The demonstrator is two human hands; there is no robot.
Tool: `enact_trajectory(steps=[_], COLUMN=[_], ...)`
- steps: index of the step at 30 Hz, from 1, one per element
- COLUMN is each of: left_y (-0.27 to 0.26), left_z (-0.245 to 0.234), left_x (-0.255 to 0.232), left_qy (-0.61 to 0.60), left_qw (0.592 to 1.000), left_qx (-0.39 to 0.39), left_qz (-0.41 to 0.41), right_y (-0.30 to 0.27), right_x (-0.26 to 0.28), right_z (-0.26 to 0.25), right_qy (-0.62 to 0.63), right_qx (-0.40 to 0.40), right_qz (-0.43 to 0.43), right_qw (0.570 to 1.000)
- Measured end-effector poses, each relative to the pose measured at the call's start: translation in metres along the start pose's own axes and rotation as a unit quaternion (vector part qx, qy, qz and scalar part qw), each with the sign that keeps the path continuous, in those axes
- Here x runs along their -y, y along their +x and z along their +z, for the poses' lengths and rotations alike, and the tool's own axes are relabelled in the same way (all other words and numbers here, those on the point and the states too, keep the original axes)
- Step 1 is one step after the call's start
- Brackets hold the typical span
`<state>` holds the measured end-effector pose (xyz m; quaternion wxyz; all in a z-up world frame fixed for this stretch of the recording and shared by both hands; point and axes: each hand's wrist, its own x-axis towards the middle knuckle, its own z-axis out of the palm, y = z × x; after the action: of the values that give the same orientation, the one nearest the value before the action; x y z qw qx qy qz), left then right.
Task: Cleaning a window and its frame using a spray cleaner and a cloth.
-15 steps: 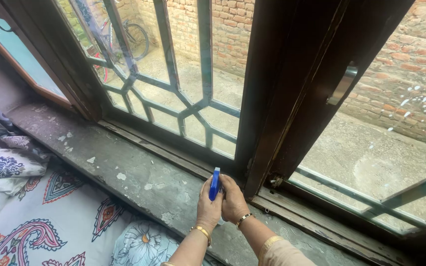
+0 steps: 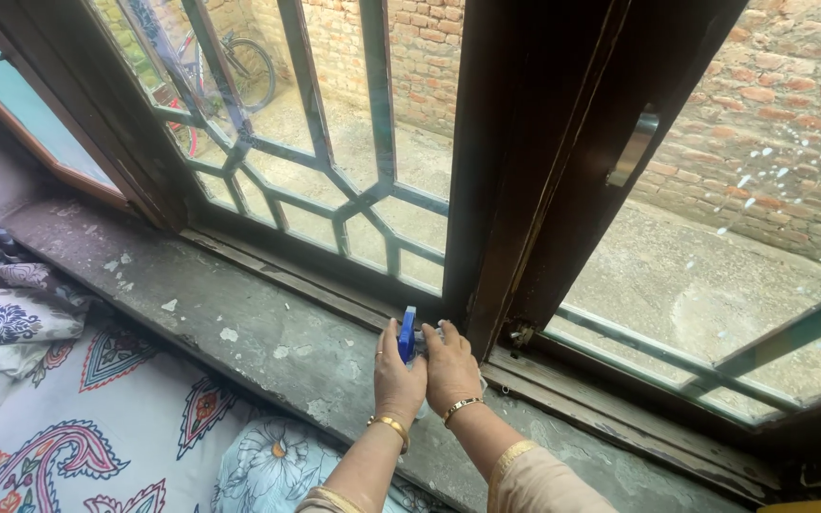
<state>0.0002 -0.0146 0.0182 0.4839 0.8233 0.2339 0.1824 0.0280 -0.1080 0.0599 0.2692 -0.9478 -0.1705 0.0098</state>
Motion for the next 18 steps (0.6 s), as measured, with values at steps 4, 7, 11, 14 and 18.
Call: enact_trajectory(steps=[4, 7, 11, 14, 18], left_y=[-0.016, -0.035, -0.063, -0.09, -0.132], left_z=[-0.015, -0.022, -0.014, 0.003, 0.027], left_x=[-0.034, -0.072, -0.135, -0.188, -0.248], left_qy=[0.039, 0.073, 0.027, -0.013, -0.081], left_qw=[0.997, 0.985, 0.963, 0.951, 0.931], left_qx=[-0.046, -0.086, -0.052, 0.017, 0.099], left_qz=[0.051, 0.132, 0.262, 0.307, 0.342], right_y=[-0.016, -0.034, -0.062, -0.087, -0.128], right_x=[-0.013, -0.025, -0.042, -0.07, -0.106], right_z=[-0.011, -0.033, -0.093, -0.144, -0.216], right_qy=[0.012, 0.053, 0.11, 0.124, 0.121], right_qx=[-0.041, -0.104, -0.183, -0.259, -0.362], right_qz=[0.003, -0.008, -0.007, -0.011, -0.019], right_qw=[0.999, 0.993, 0.977, 0.958, 0.924])
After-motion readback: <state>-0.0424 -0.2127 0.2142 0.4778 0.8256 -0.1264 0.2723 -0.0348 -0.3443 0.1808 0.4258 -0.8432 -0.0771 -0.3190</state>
